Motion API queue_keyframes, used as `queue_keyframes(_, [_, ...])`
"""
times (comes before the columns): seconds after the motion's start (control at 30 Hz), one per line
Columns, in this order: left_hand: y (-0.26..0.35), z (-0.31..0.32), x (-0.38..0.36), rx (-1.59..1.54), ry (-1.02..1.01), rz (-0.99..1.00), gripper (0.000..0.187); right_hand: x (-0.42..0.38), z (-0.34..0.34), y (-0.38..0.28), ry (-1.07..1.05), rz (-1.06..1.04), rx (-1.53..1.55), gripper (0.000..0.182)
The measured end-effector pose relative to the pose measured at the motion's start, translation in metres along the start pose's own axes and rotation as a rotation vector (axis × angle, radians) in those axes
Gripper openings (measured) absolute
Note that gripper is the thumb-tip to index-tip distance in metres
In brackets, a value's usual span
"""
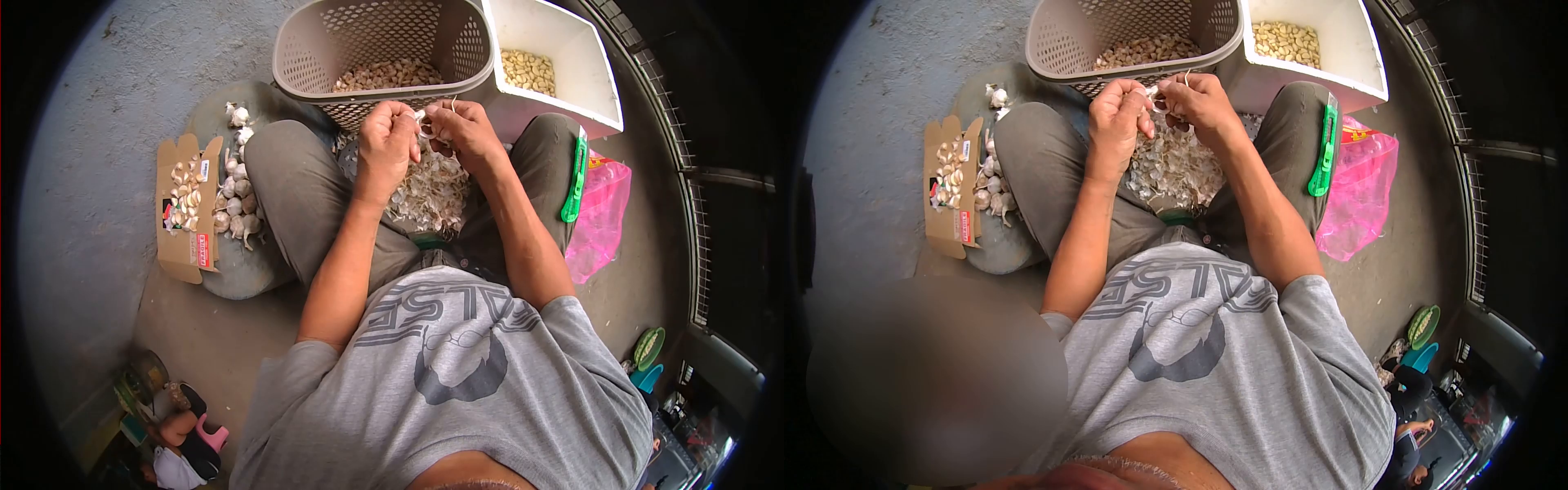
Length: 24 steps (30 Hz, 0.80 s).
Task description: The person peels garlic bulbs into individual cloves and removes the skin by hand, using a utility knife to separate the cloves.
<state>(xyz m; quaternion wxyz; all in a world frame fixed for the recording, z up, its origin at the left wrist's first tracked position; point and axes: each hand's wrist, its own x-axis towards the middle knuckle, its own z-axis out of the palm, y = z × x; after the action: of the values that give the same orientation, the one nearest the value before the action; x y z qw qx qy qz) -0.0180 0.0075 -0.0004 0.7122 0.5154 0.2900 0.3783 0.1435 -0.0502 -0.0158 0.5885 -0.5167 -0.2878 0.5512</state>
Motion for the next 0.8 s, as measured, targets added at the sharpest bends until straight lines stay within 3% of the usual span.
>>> queue_keyframes(0.13, [0.004,-0.006,0.003,-0.302,0.038,-0.08,0.009,-0.004,0.008,-0.011,0.165,0.065,0.253,0.027])
queue_keyframes(0.23, [0.006,-0.009,0.003,-0.366,0.078,-0.09,0.008,-0.003,0.011,-0.015,0.25,0.041,0.238,0.027])
queue_keyframes(0.33, [0.005,-0.01,0.007,-0.359,0.112,-0.09,0.009,-0.001,0.005,-0.011,0.013,0.07,-0.105,0.03])
queue_keyframes(0.43, [0.004,-0.011,0.006,-0.306,0.13,-0.107,0.009,-0.004,0.008,-0.011,0.019,0.102,0.113,0.029])
queue_keyframes(0.53, [0.006,-0.009,0.004,-0.282,0.128,-0.113,0.01,-0.004,0.002,-0.02,0.011,0.085,0.047,0.027])
queue_keyframes(0.7, [0.003,-0.008,0.003,-0.338,0.108,-0.167,0.011,0.012,-0.051,-0.03,0.16,-0.172,0.738,0.043])
queue_keyframes(0.8, [-0.001,-0.008,0.003,-0.306,0.03,-0.159,0.016,0.007,-0.048,-0.035,0.252,-0.127,0.374,0.043])
